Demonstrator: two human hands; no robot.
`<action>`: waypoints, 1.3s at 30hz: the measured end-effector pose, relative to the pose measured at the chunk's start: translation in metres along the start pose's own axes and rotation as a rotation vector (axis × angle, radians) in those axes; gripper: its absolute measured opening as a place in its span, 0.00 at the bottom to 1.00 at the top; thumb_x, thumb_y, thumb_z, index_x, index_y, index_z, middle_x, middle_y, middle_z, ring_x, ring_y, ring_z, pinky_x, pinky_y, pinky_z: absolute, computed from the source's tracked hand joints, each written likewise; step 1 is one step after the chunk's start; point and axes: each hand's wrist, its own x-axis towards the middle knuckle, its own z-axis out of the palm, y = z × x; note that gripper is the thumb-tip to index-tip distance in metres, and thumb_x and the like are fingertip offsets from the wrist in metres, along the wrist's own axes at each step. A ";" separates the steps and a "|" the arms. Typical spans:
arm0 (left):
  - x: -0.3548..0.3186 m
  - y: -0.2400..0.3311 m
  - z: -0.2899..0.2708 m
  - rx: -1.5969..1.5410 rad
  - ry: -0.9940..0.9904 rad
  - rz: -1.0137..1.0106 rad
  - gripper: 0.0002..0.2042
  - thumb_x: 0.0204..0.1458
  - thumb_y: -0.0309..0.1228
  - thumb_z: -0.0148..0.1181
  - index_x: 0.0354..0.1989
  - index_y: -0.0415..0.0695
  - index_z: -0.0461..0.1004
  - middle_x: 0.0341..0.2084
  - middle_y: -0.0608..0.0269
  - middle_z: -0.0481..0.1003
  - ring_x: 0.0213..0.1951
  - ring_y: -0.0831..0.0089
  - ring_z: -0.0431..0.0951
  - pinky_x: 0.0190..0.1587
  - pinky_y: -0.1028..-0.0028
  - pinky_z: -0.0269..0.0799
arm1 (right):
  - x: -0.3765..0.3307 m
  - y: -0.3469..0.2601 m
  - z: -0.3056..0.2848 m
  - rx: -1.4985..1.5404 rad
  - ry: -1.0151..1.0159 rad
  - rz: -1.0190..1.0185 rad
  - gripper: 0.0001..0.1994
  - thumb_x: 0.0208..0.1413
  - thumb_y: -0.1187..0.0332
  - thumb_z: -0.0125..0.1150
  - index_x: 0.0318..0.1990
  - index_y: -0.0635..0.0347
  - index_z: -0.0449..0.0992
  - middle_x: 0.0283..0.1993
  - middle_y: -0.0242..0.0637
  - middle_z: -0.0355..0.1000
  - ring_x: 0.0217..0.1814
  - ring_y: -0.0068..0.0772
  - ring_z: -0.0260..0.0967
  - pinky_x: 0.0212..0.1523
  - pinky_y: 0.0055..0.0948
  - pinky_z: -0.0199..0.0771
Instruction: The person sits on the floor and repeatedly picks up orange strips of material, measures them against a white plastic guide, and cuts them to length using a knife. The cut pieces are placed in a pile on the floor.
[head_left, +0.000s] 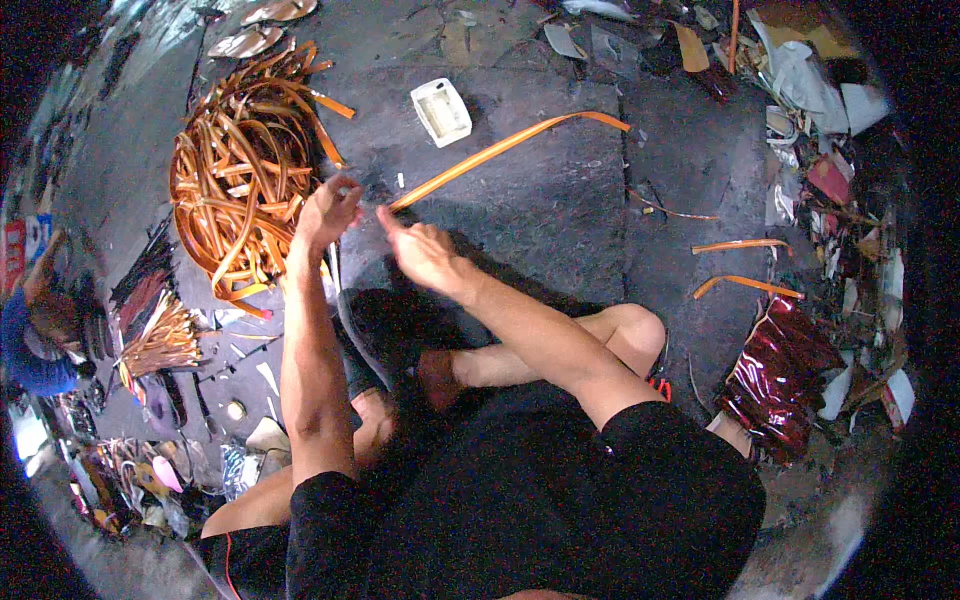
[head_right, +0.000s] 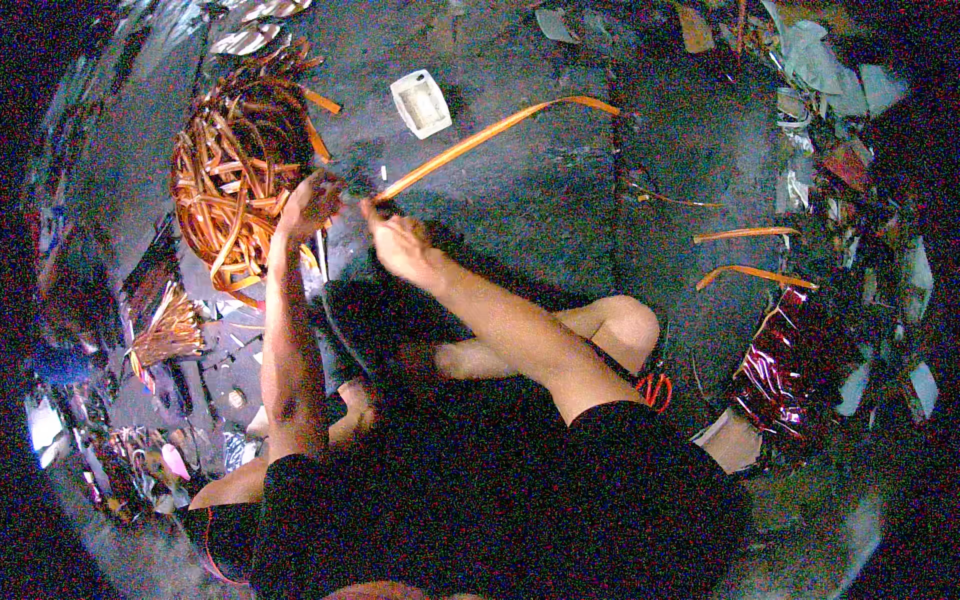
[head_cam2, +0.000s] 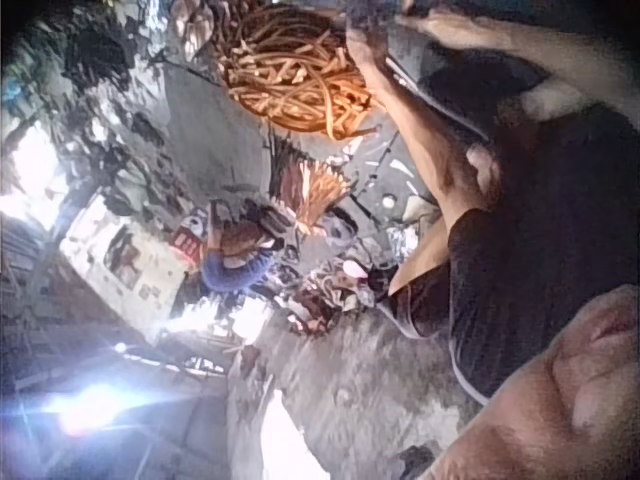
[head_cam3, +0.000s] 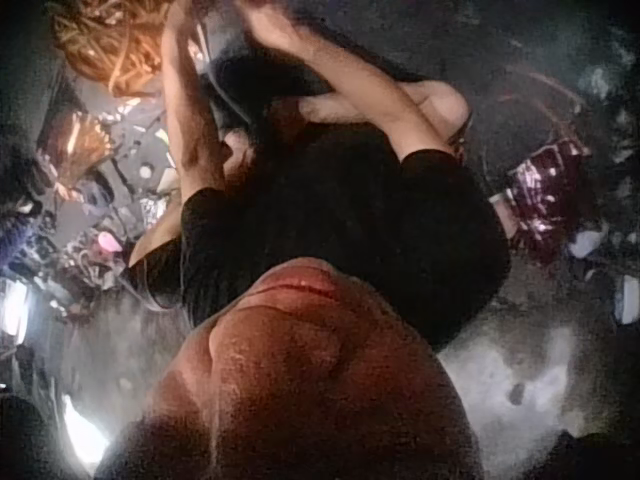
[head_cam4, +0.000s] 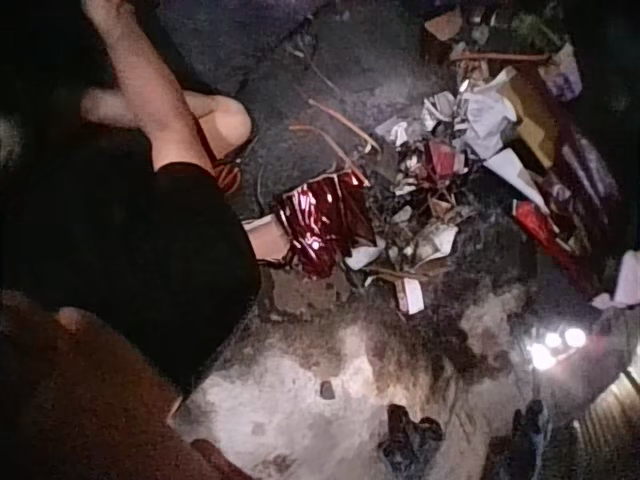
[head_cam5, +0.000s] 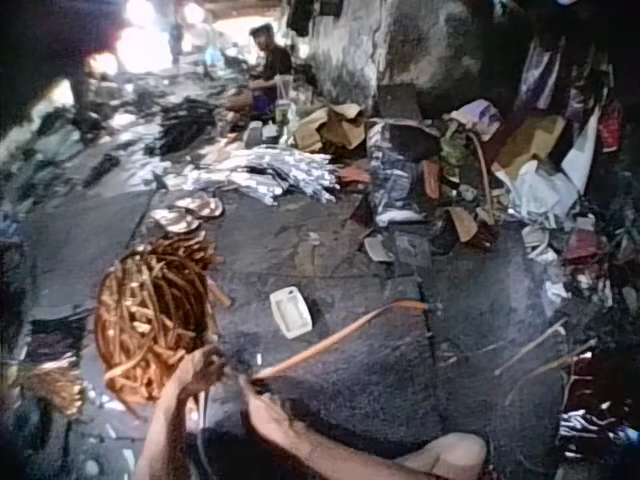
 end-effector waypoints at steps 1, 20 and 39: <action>0.002 0.023 0.003 0.097 -0.004 0.085 0.13 0.54 0.37 0.54 0.41 0.40 0.72 0.25 0.51 0.78 0.31 0.64 0.81 0.35 0.67 0.73 | 0.000 0.001 0.015 -0.162 -0.071 -0.073 0.27 0.61 0.64 0.44 0.67 0.49 0.49 0.29 0.58 0.73 0.29 0.62 0.72 0.32 0.54 0.73; 0.015 0.061 0.063 0.466 -0.045 0.321 0.08 0.48 0.30 0.57 0.36 0.43 0.73 0.34 0.51 0.76 0.38 0.52 0.77 0.40 0.58 0.71 | -0.090 0.105 -0.097 0.173 -0.026 -0.020 0.21 0.57 0.55 0.53 0.53 0.56 0.72 0.41 0.53 0.75 0.46 0.56 0.71 0.49 0.50 0.69; 0.026 0.048 0.043 -0.082 -0.358 0.139 0.11 0.49 0.32 0.62 0.37 0.41 0.70 0.31 0.61 0.74 0.30 0.66 0.73 0.33 0.68 0.69 | -0.114 0.166 -0.146 0.316 0.180 0.142 0.23 0.58 0.54 0.53 0.54 0.63 0.69 0.50 0.52 0.71 0.54 0.51 0.68 0.55 0.44 0.67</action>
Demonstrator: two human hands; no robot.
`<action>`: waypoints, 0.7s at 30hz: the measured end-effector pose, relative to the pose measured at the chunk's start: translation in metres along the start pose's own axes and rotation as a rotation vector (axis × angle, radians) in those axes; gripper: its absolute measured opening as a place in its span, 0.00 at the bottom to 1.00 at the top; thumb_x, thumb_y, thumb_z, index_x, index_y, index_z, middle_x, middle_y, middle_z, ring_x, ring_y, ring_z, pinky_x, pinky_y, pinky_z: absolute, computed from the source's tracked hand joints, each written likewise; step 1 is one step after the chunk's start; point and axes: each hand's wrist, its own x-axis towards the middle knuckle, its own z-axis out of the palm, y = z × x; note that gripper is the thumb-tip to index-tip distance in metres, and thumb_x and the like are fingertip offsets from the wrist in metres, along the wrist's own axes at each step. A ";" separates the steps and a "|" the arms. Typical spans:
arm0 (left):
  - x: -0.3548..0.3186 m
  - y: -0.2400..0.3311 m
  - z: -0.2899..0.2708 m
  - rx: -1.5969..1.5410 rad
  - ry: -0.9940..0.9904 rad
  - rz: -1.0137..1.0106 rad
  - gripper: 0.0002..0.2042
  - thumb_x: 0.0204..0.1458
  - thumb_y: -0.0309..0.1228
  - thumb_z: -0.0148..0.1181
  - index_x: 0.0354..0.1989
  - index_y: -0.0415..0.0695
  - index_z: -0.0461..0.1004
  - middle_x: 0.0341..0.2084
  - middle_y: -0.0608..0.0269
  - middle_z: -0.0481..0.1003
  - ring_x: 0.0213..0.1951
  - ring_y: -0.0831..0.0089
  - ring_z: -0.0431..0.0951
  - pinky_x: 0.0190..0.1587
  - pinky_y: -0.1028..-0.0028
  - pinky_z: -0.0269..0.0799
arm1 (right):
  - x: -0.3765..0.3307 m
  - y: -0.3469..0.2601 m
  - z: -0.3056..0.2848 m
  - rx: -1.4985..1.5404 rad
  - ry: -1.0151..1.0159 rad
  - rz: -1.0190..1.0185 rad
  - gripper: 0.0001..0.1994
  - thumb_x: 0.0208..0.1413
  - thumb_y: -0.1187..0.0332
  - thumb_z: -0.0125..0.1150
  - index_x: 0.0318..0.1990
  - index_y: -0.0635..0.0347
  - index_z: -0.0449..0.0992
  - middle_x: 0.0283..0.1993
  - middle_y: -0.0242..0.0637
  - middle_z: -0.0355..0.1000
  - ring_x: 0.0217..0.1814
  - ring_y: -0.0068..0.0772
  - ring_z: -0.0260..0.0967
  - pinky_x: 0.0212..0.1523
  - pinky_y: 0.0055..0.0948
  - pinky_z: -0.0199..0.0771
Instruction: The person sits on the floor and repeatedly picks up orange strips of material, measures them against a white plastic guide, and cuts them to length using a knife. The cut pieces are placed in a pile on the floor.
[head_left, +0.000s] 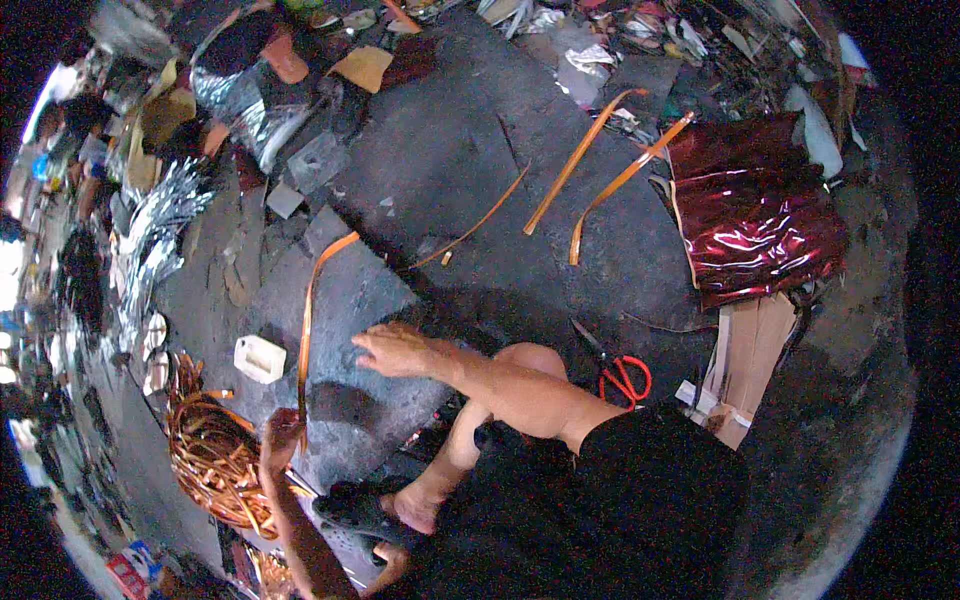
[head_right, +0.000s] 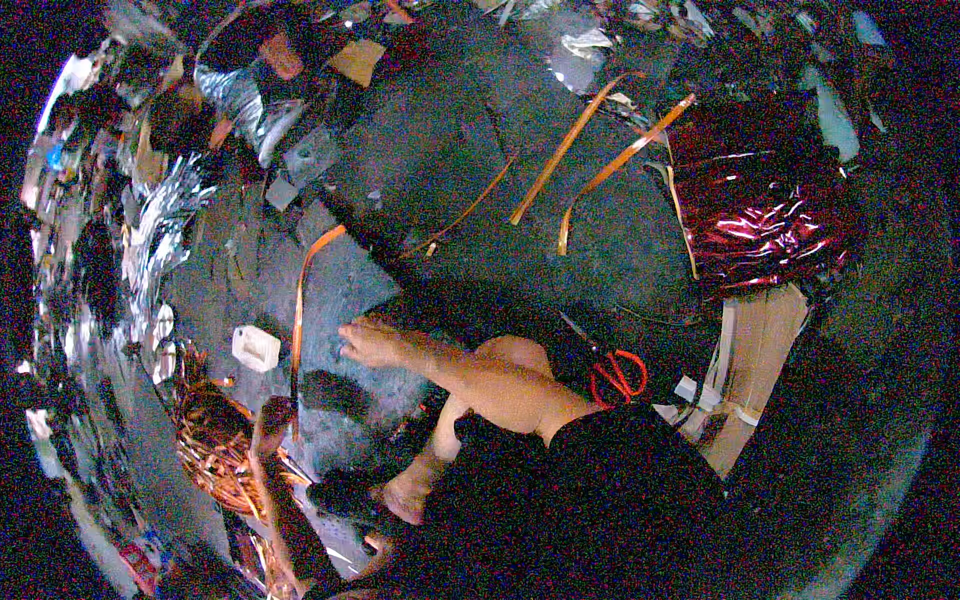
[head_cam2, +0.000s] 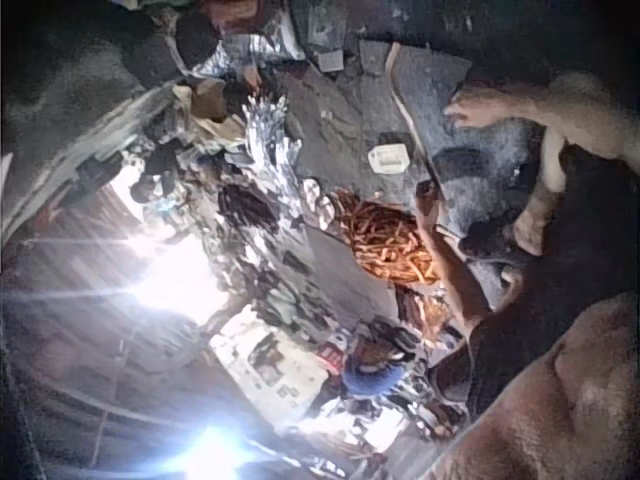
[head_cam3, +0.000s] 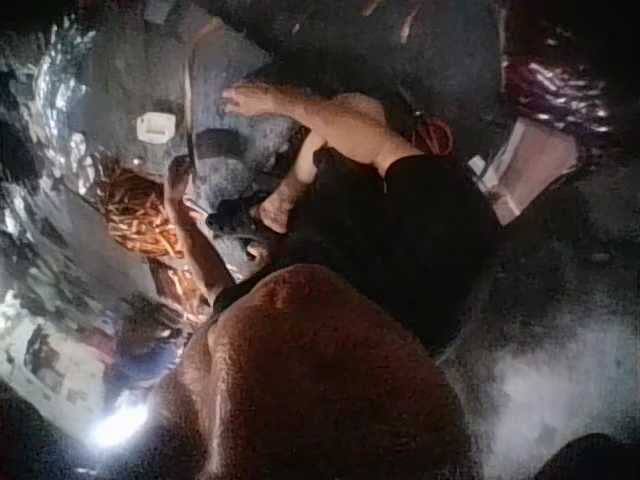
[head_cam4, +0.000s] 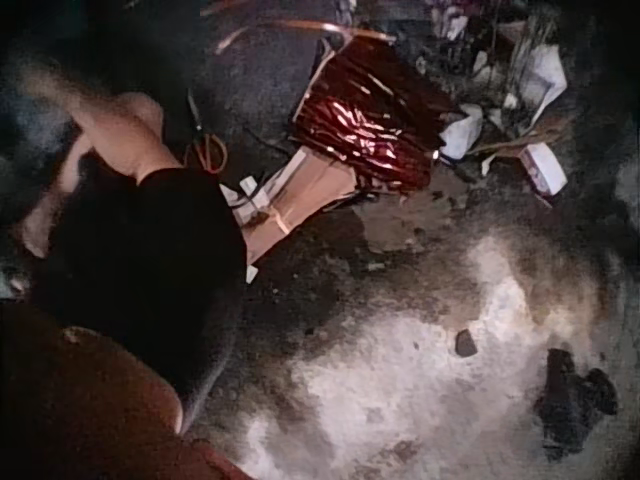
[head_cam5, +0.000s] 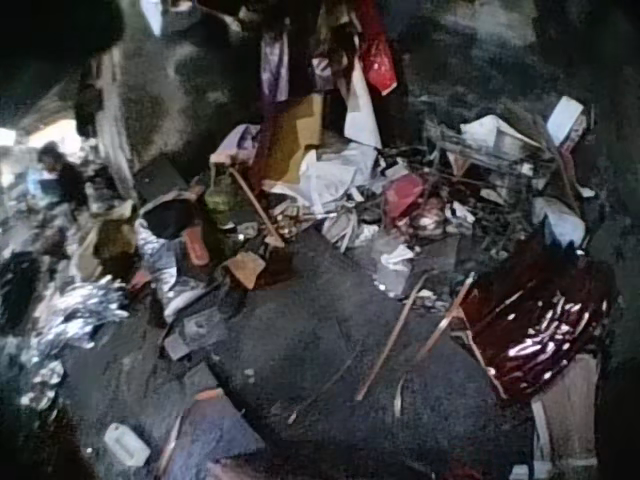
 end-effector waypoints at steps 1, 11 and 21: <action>0.003 0.027 0.003 -0.147 -0.079 0.004 0.11 0.50 0.32 0.61 0.38 0.41 0.70 0.31 0.65 0.73 0.30 0.70 0.72 0.33 0.70 0.69 | 0.000 0.002 0.000 -0.041 -0.044 -0.008 0.24 0.58 0.54 0.52 0.55 0.62 0.67 0.51 0.52 0.69 0.55 0.52 0.66 0.55 0.45 0.65; 0.137 0.472 0.164 0.224 -0.103 0.650 0.20 0.56 0.44 0.51 0.48 0.41 0.74 0.38 0.67 0.73 0.39 0.78 0.69 0.44 0.76 0.64 | -0.009 0.032 -0.017 0.040 0.214 -0.004 0.22 0.54 0.57 0.58 0.50 0.66 0.70 0.43 0.51 0.72 0.47 0.51 0.71 0.48 0.45 0.70; 0.268 0.557 0.320 -0.080 -0.500 0.904 0.13 0.58 0.38 0.50 0.41 0.42 0.76 0.25 0.69 0.71 0.29 0.78 0.68 0.35 0.74 0.66 | -0.011 0.033 -0.044 0.067 0.265 0.029 0.23 0.57 0.57 0.55 0.51 0.67 0.70 0.43 0.52 0.72 0.46 0.51 0.71 0.48 0.44 0.70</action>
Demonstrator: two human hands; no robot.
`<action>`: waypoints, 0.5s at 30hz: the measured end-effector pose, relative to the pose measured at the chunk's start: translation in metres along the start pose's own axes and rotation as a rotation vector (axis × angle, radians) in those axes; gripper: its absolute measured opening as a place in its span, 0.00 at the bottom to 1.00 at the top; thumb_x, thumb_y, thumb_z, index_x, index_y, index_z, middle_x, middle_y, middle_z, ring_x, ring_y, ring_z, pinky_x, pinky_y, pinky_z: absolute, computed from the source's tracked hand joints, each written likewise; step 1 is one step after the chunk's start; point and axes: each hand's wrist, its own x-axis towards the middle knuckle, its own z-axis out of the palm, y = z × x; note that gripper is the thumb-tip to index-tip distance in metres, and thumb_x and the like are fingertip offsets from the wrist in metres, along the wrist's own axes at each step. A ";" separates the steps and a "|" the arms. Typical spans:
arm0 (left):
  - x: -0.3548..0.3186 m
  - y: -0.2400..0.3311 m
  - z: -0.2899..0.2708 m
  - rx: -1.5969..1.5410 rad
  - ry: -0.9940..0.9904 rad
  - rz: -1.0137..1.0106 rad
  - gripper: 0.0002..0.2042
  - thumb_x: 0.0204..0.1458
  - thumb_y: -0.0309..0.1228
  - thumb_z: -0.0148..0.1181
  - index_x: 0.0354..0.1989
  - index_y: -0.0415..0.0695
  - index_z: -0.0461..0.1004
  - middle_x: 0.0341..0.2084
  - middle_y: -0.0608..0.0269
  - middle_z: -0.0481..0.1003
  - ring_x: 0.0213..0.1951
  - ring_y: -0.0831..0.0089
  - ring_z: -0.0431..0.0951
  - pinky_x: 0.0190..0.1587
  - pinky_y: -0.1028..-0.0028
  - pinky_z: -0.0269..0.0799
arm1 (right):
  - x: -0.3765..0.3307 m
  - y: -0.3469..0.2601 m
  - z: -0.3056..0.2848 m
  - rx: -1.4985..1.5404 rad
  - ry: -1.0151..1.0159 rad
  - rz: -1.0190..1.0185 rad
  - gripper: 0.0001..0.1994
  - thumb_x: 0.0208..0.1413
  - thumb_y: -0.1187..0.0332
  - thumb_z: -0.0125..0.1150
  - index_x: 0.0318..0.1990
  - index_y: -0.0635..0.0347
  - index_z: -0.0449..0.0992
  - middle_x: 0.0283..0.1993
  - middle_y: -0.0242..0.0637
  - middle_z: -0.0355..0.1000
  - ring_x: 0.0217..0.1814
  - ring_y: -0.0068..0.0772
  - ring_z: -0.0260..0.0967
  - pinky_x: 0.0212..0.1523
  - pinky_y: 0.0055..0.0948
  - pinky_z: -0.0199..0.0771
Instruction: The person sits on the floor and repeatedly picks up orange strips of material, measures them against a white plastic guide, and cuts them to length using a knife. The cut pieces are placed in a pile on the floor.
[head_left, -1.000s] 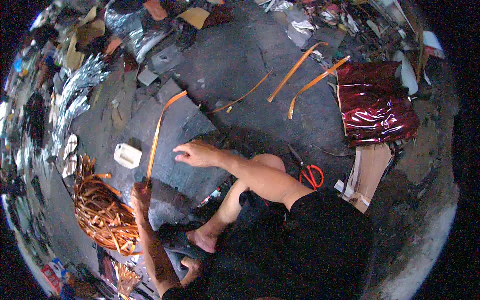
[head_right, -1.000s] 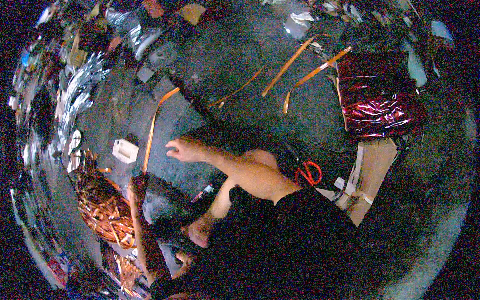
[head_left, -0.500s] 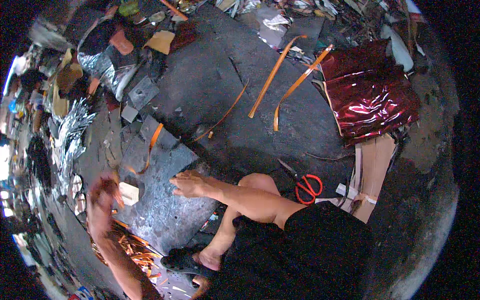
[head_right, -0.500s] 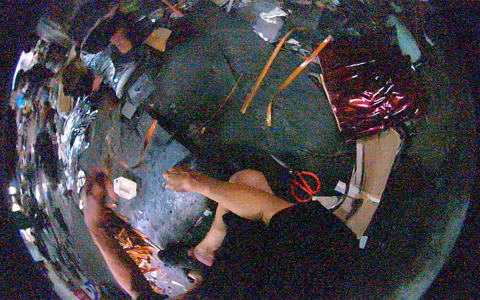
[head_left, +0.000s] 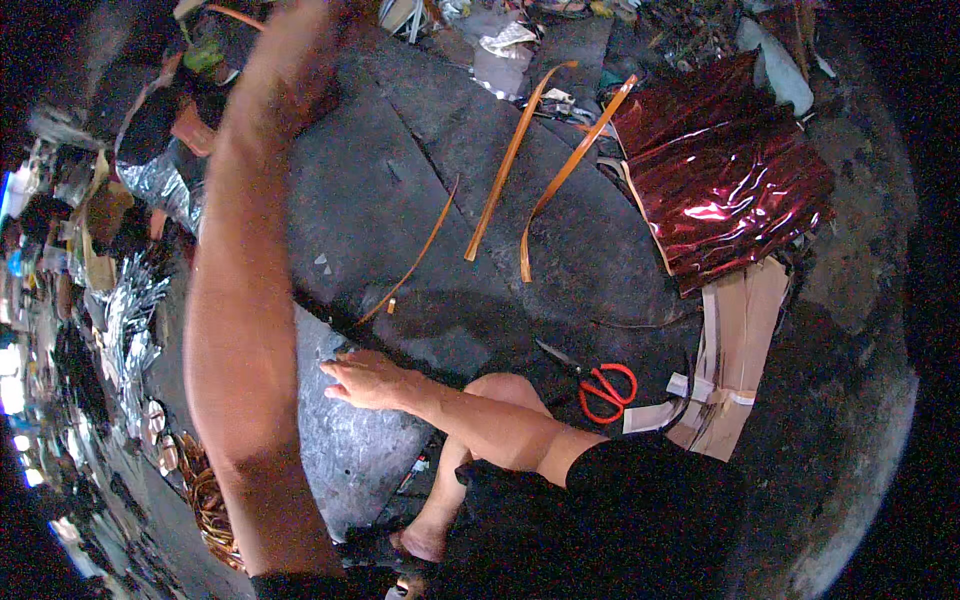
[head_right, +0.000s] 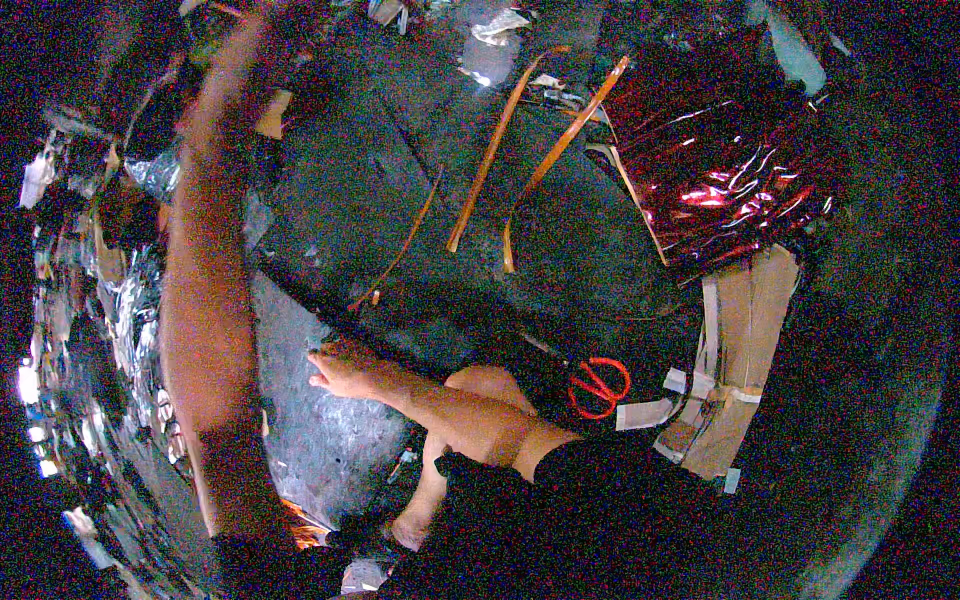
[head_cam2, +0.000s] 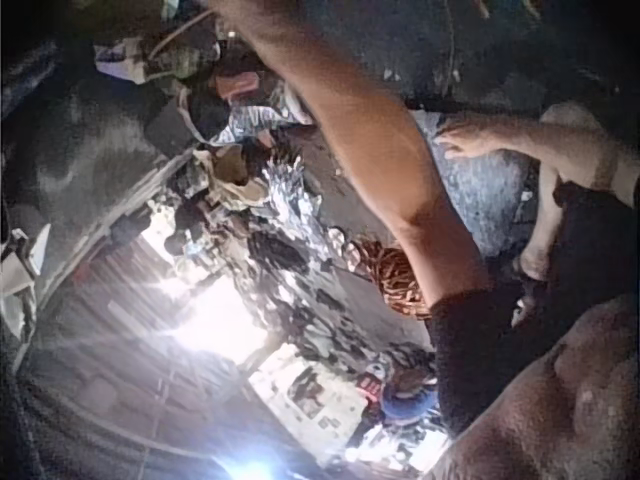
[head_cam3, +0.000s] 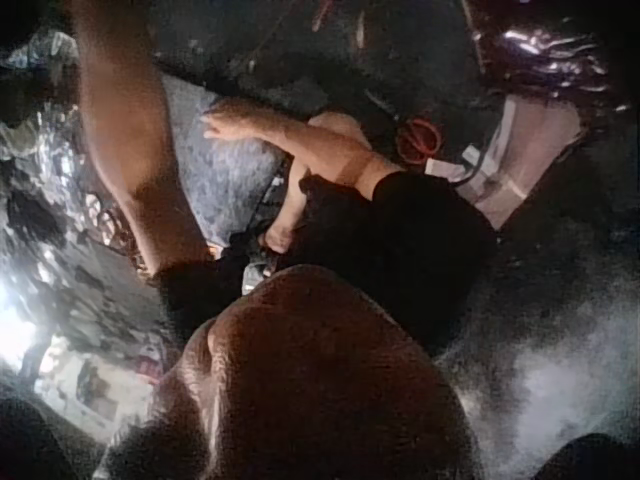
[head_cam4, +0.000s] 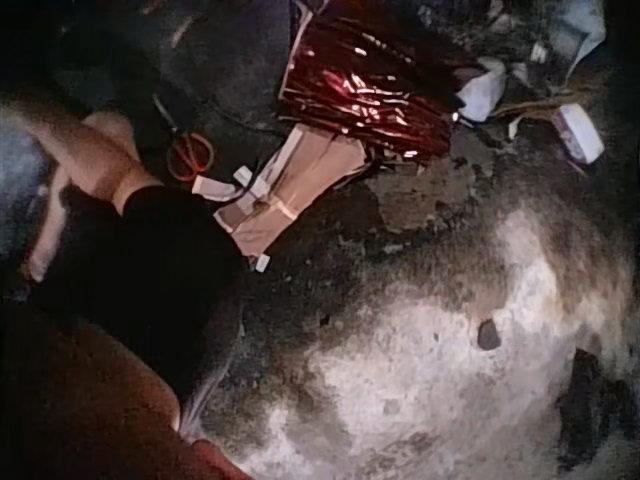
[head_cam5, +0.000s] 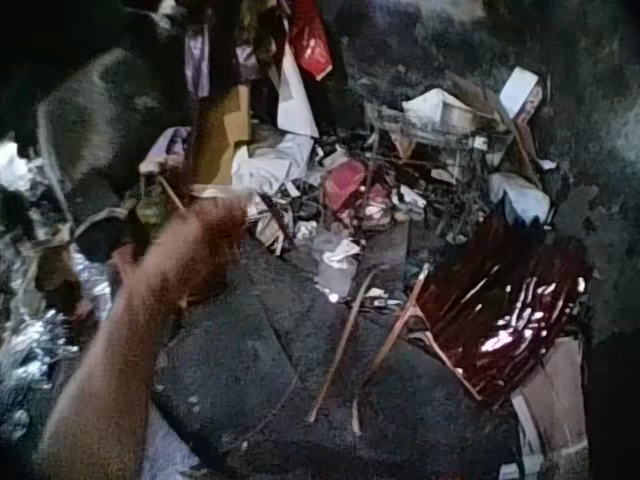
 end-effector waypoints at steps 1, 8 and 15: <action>0.004 -0.040 0.007 0.075 -0.084 0.014 0.15 0.57 0.40 0.50 0.41 0.42 0.76 0.28 0.68 0.73 0.32 0.78 0.70 0.39 0.74 0.67 | 0.000 0.002 -0.002 0.008 0.014 0.010 0.23 0.57 0.57 0.55 0.51 0.67 0.70 0.43 0.52 0.72 0.46 0.51 0.71 0.48 0.45 0.71; -0.119 -0.209 0.107 0.187 -0.073 -0.502 0.16 0.48 0.40 0.62 0.40 0.41 0.77 0.29 0.60 0.79 0.32 0.66 0.78 0.37 0.68 0.73 | -0.001 0.009 0.034 -0.012 -0.053 -0.032 0.16 0.55 0.61 0.54 0.46 0.61 0.72 0.44 0.49 0.73 0.49 0.52 0.69 0.50 0.45 0.69; -0.200 -0.129 0.071 0.574 0.008 -0.502 0.16 0.51 0.43 0.61 0.36 0.41 0.76 0.29 0.52 0.79 0.32 0.58 0.79 0.36 0.65 0.72 | 0.006 0.027 0.019 -0.070 -0.131 0.105 0.16 0.55 0.62 0.53 0.47 0.62 0.71 0.44 0.52 0.73 0.50 0.54 0.69 0.51 0.46 0.68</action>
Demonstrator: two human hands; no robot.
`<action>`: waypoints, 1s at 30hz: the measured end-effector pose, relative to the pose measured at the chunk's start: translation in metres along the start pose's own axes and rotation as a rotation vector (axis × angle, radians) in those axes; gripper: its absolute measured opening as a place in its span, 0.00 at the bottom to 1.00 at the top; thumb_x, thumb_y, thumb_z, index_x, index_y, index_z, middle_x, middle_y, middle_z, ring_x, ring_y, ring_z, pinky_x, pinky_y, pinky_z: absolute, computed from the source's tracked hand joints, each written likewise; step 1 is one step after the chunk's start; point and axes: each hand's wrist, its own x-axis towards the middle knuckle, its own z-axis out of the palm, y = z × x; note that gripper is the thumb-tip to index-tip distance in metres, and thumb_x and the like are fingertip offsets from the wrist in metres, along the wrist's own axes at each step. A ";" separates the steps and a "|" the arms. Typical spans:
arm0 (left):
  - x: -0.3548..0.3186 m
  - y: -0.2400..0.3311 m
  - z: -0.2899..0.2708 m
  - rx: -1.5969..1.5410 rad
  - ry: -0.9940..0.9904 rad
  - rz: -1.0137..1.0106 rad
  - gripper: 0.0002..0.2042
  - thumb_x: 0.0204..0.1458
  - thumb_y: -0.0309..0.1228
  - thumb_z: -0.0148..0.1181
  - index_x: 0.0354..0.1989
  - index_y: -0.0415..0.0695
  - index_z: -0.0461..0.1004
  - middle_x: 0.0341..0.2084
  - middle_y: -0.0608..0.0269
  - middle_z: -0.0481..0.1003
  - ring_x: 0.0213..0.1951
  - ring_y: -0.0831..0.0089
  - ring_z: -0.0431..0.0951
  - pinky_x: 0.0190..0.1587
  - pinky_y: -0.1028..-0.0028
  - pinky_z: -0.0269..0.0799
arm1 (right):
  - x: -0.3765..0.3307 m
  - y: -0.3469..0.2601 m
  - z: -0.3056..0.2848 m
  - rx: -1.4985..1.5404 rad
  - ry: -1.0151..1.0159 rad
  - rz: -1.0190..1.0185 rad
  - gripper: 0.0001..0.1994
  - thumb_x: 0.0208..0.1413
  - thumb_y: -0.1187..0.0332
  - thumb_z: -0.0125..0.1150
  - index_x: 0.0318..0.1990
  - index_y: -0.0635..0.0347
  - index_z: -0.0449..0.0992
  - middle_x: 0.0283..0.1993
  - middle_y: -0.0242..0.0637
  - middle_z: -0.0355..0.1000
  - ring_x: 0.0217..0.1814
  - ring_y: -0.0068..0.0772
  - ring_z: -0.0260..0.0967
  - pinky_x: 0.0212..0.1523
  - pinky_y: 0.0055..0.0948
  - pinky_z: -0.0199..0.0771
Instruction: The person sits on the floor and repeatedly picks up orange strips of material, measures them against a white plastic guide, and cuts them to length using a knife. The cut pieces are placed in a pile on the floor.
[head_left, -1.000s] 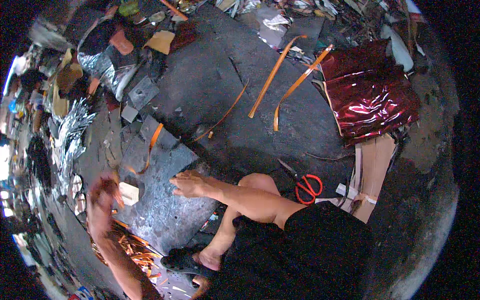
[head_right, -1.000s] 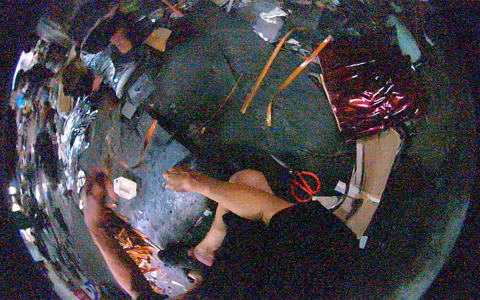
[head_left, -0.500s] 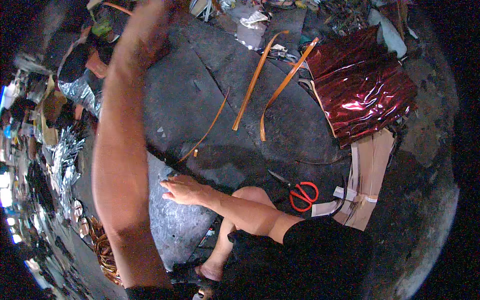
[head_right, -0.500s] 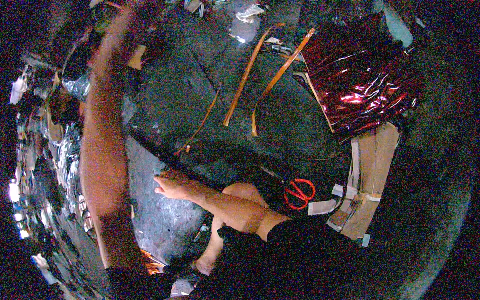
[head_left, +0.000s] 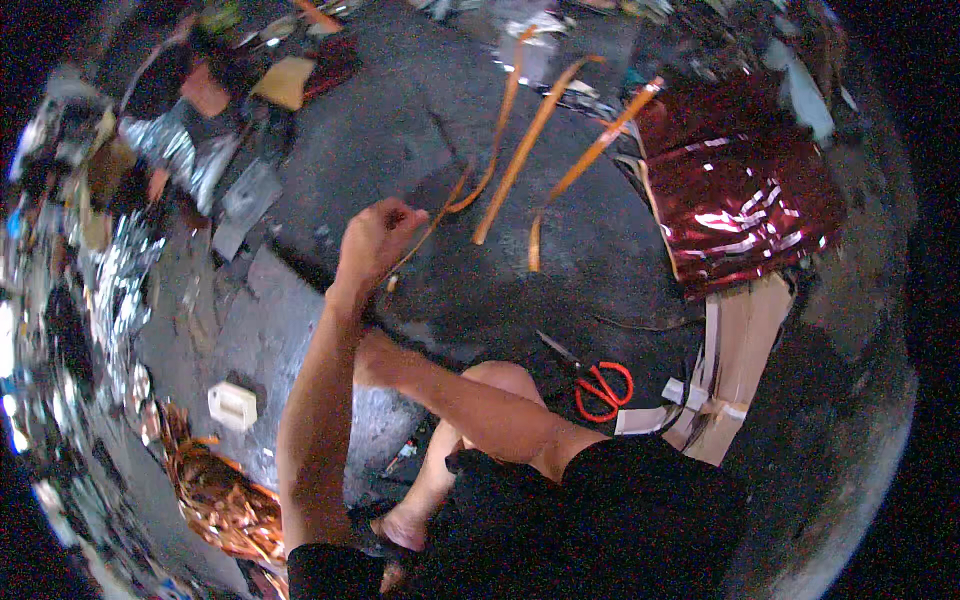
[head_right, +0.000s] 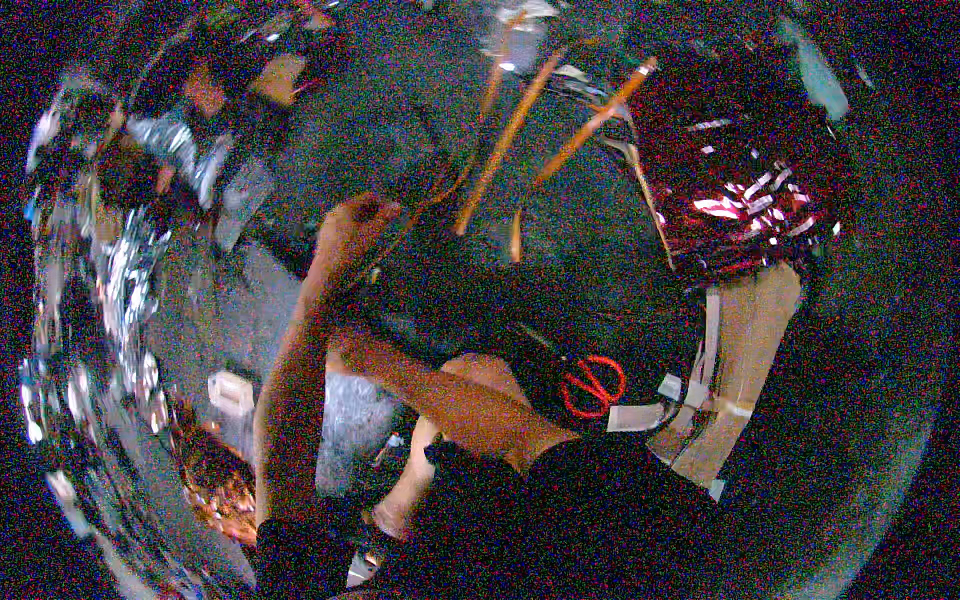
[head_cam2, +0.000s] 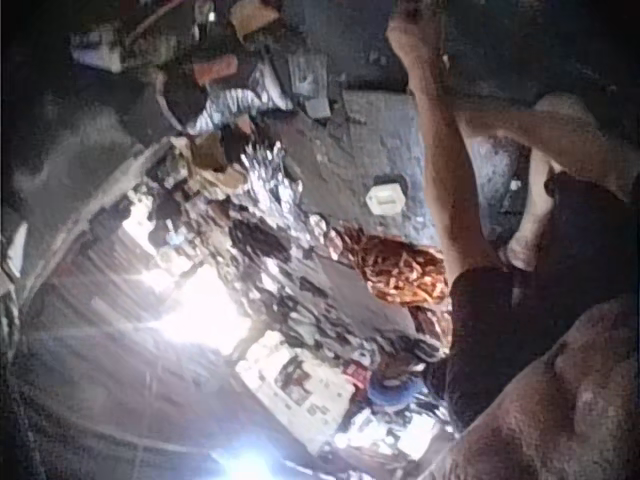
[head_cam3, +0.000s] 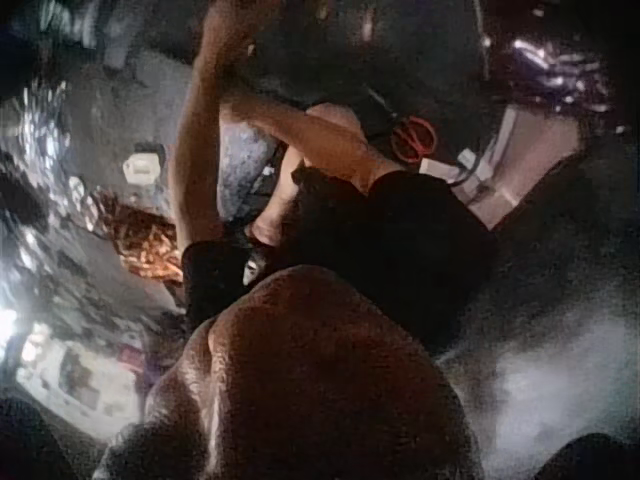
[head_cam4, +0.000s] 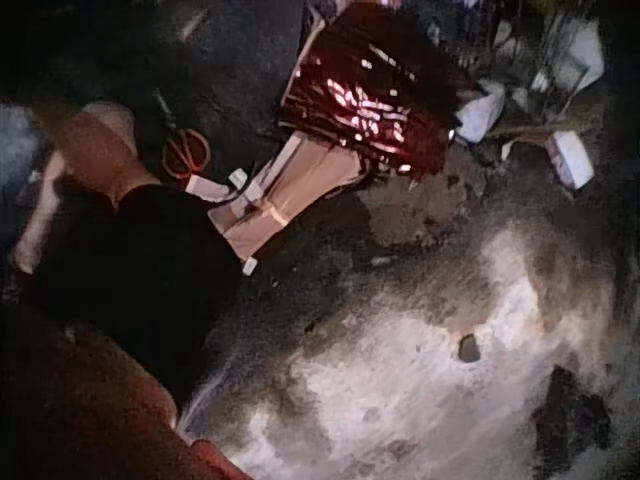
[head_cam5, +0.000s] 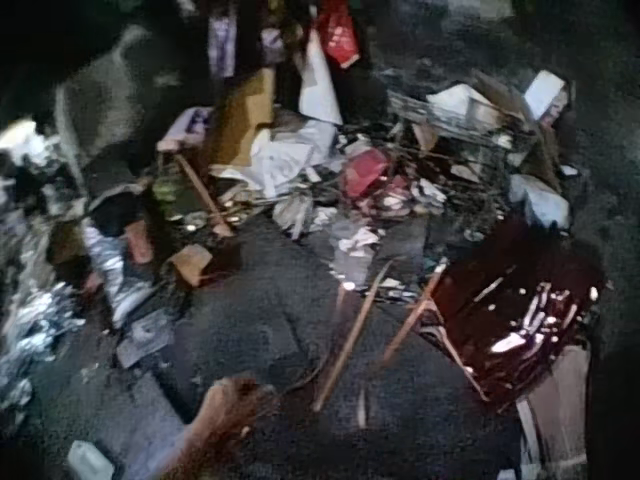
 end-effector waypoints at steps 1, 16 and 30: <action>-0.026 0.002 -0.026 0.054 0.073 -0.107 0.16 0.53 0.44 0.59 0.35 0.41 0.76 0.27 0.51 0.78 0.29 0.57 0.77 0.34 0.65 0.71 | 0.004 0.001 -0.002 0.003 -0.034 0.035 0.16 0.55 0.63 0.53 0.47 0.62 0.71 0.44 0.52 0.73 0.50 0.54 0.69 0.51 0.46 0.68; -0.474 -0.237 -0.154 -0.124 1.106 -0.585 0.11 0.53 0.32 0.55 0.40 0.41 0.76 0.30 0.59 0.78 0.34 0.72 0.77 0.39 0.73 0.71 | 0.012 -0.069 0.070 0.497 -0.017 -0.232 0.38 0.52 0.68 0.65 0.68 0.54 0.50 0.46 0.40 0.69 0.41 0.26 0.68 0.43 0.28 0.73; -0.545 -0.278 -0.220 0.298 1.305 -1.136 0.16 0.49 0.40 0.63 0.35 0.38 0.71 0.26 0.52 0.77 0.32 0.57 0.78 0.39 0.64 0.73 | 0.024 -0.049 0.068 0.574 -0.068 -0.176 0.29 0.59 0.69 0.56 0.66 0.64 0.53 0.48 0.38 0.68 0.44 0.25 0.68 0.47 0.27 0.72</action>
